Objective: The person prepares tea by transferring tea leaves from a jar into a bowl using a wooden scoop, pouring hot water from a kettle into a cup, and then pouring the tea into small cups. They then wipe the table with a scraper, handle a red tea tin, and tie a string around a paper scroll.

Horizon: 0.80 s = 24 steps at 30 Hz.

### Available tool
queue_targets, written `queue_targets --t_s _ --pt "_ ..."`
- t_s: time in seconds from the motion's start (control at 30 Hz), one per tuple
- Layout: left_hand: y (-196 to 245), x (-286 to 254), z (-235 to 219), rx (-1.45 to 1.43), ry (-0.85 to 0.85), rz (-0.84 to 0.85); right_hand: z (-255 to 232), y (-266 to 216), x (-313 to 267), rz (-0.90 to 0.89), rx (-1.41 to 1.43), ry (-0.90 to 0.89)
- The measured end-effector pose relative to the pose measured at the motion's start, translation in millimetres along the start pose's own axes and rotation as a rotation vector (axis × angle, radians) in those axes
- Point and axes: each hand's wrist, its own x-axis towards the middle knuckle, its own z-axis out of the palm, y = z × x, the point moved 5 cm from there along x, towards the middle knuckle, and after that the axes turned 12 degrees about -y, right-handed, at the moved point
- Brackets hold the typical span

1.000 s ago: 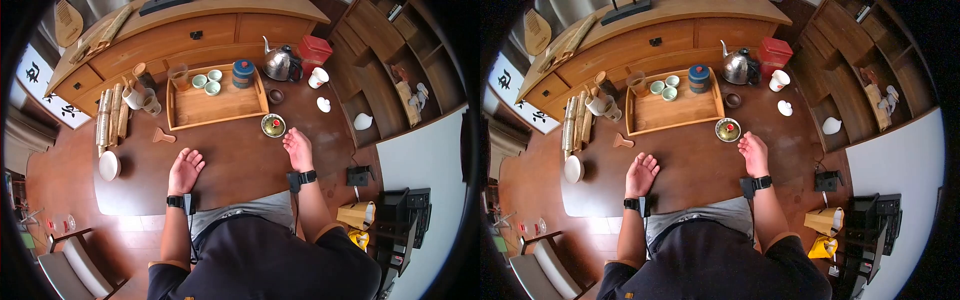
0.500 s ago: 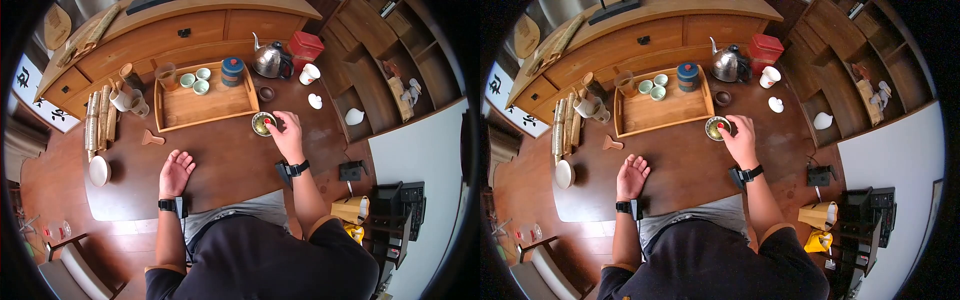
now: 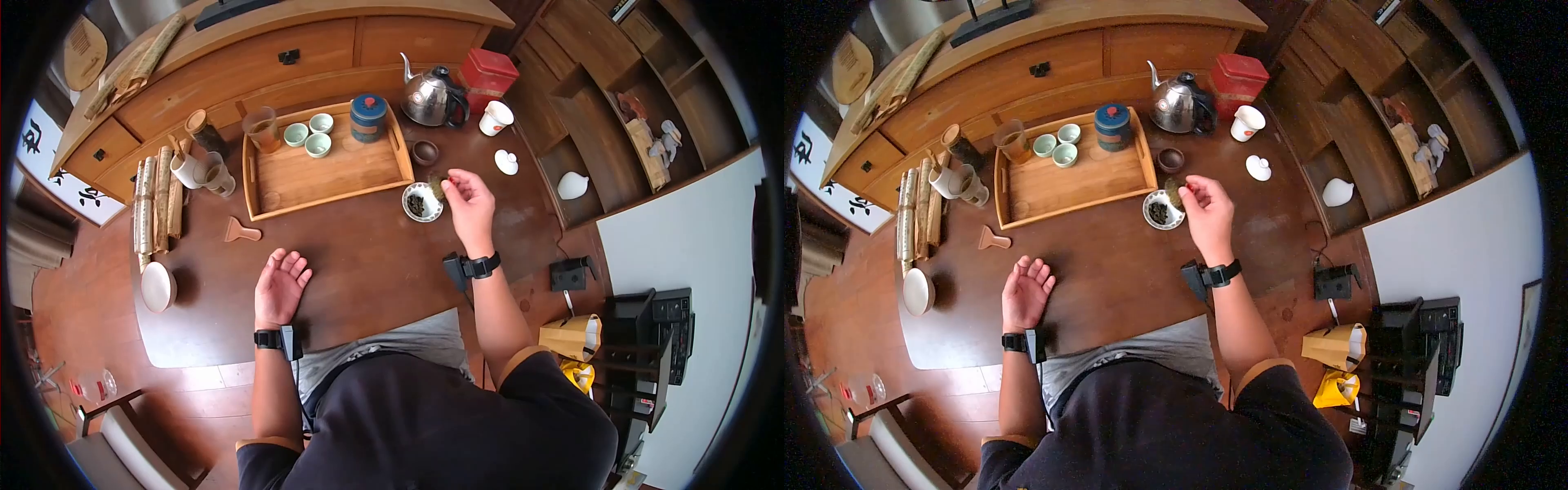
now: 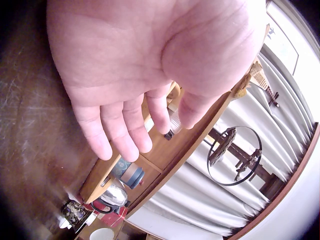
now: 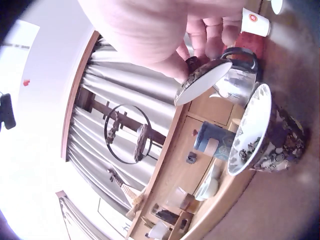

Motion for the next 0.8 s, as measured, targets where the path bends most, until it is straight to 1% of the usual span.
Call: queue_targets --t_s 0.07,0.2,0.4,0.5,0.53,0.63,0.8 --pt "0.3 0.2 -0.4 -0.001 -0.004 0.001 -8.4 6.4 3.7 0.067 0.053 0.041" --pt "0.7 0.6 1.3 0.004 0.000 0.000 -9.4 10.8 1.8 0.064 0.043 0.017" --pt "0.0 0.1 -1.5 -0.003 0.001 -0.004 5.5 16.3 -4.6 0.058 0.033 -0.030" --pt "-0.4 0.4 -1.1 -0.008 -0.008 -0.005 14.0 7.3 -7.1 -0.044 -0.112 -0.080" --pt "-0.8 0.4 -1.4 -0.010 -0.008 -0.004 16.4 -2.0 -8.1 -0.110 -0.180 -0.082" --pt "0.0 -0.9 -2.7 -0.012 -0.010 0.002 22.5 -14.3 -9.9 -0.222 -0.322 -0.115" --pt "0.0 -0.7 -3.2 -0.028 -0.027 0.011 28.1 -19.1 -10.7 -0.237 -0.392 -0.164"
